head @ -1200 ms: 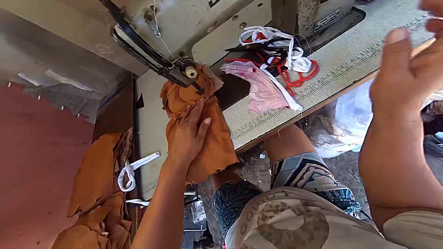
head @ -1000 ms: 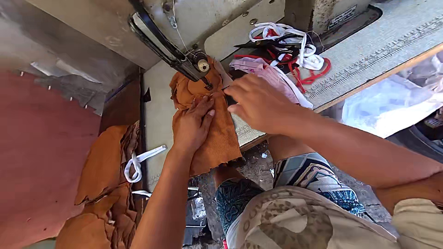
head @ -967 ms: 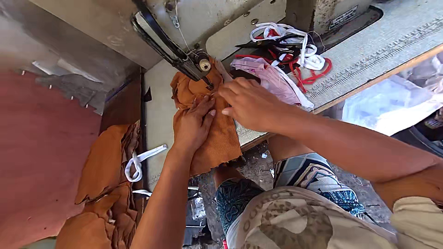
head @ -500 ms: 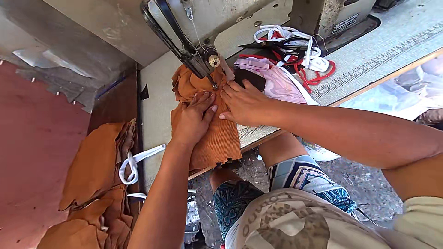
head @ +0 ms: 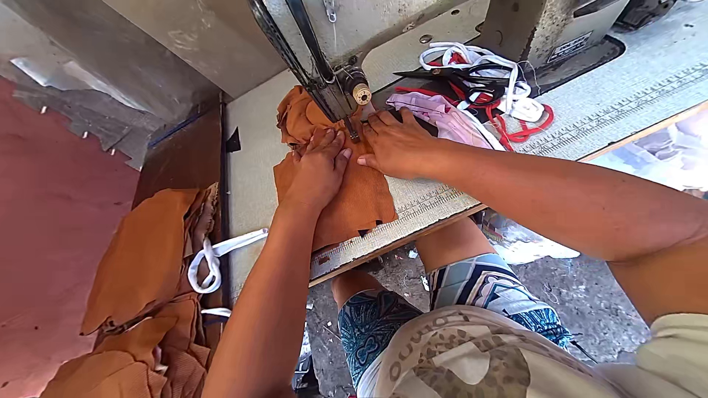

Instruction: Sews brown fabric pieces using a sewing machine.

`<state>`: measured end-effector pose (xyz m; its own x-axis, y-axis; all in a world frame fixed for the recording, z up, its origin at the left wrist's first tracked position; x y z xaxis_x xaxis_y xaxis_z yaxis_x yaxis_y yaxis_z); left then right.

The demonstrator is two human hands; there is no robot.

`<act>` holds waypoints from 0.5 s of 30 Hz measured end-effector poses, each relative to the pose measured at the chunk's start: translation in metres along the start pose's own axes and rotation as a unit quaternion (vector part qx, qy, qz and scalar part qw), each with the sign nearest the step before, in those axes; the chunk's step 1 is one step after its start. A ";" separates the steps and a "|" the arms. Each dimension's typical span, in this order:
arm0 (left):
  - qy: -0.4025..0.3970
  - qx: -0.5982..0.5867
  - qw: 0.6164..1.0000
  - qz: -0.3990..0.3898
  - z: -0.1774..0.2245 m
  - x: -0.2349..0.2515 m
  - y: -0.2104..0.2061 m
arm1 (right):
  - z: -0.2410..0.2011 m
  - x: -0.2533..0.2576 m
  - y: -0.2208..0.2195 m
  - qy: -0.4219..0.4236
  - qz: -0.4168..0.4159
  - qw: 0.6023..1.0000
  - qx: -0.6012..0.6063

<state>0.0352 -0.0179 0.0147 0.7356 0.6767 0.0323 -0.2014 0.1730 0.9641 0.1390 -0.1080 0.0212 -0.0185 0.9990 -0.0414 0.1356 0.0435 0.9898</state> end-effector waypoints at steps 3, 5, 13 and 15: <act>0.027 0.008 1.000 -0.006 -0.005 0.014 0.000 | 0.006 0.002 0.004 -0.006 0.000 1.000 -0.015; 0.049 0.011 0.999 -0.015 -0.010 0.024 0.000 | 0.012 0.003 0.009 -0.008 0.003 1.000 -0.027; 0.043 -0.013 0.995 0.085 -0.008 0.044 0.028 | 0.073 0.045 0.058 -0.091 0.056 0.993 0.042; -0.007 -0.027 0.992 0.119 0.005 0.034 0.027 | 0.068 0.060 0.069 -0.110 -0.005 0.992 0.055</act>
<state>0.0579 0.0068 0.0434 0.6718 0.6930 0.2616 -0.4047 0.0476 0.9132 0.2141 -0.0444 0.0778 0.1937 0.9767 -0.0922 0.2440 0.0431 0.9688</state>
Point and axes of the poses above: each hand's wrist, its own x-axis towards the middle knuckle, its own y-axis out of the back of the hand, z = x × y, the point moved 7 cm from there along x, towards the middle knuckle, and after that the axes turned 14 degrees about y, right-handed, at the moved point
